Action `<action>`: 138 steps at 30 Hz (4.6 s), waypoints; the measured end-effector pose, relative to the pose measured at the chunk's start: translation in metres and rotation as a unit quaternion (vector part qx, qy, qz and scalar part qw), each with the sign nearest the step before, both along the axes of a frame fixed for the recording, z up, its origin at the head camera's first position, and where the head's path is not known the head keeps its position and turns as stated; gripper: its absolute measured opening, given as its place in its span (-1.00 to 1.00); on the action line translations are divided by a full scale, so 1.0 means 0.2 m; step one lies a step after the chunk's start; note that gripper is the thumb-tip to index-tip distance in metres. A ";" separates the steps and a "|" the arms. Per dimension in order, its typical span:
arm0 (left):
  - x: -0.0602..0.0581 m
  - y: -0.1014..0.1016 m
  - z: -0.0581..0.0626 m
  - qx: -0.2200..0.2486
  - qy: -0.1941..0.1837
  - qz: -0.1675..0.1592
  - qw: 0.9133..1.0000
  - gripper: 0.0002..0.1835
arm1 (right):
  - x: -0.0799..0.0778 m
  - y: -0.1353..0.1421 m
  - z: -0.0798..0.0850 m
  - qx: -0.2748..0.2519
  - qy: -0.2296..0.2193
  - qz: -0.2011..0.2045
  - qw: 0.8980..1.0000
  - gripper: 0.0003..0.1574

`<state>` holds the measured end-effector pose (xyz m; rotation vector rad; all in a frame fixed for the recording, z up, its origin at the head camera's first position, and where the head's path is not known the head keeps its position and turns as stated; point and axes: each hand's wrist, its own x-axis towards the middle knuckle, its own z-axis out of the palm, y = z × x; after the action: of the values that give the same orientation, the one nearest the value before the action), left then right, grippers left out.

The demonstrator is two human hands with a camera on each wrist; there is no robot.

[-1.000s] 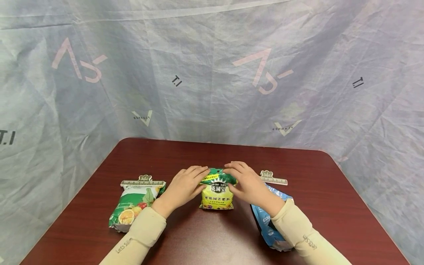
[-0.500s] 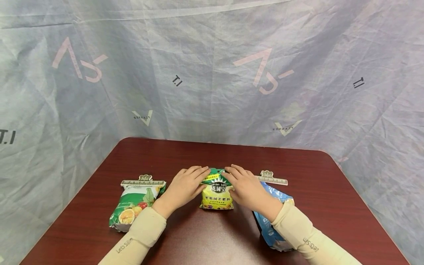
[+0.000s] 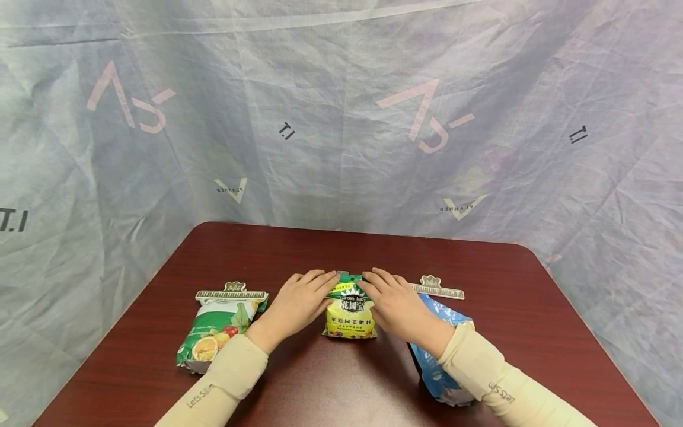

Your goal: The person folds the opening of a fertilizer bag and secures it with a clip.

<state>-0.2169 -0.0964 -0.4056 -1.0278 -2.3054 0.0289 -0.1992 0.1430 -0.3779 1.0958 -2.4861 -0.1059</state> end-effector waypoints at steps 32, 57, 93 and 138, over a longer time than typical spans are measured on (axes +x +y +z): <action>0.00 -0.01 -0.03 0.016 -0.130 0.000 0.991 -0.66 | -0.03 0.02 -0.04 -0.051 -0.080 0.036 0.995 -0.51; -0.02 -0.05 0.05 0.086 -0.377 -0.033 0.922 -0.69 | -0.08 0.03 0.02 -0.127 -0.310 0.038 0.941 -0.63; -0.17 -0.11 0.03 0.176 -0.522 -0.101 0.828 -0.75 | -0.21 0.10 0.04 -0.215 -0.457 -0.001 0.863 -0.80; -0.24 -0.13 -0.04 0.270 -0.681 -0.108 0.673 -0.73 | -0.24 0.11 0.00 -0.294 -0.577 -0.018 0.762 -0.82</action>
<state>-0.2640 -0.1223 -0.4126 -1.0843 -2.9144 -2.0293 -0.2464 0.1647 -0.3785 0.9118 -3.0666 1.7108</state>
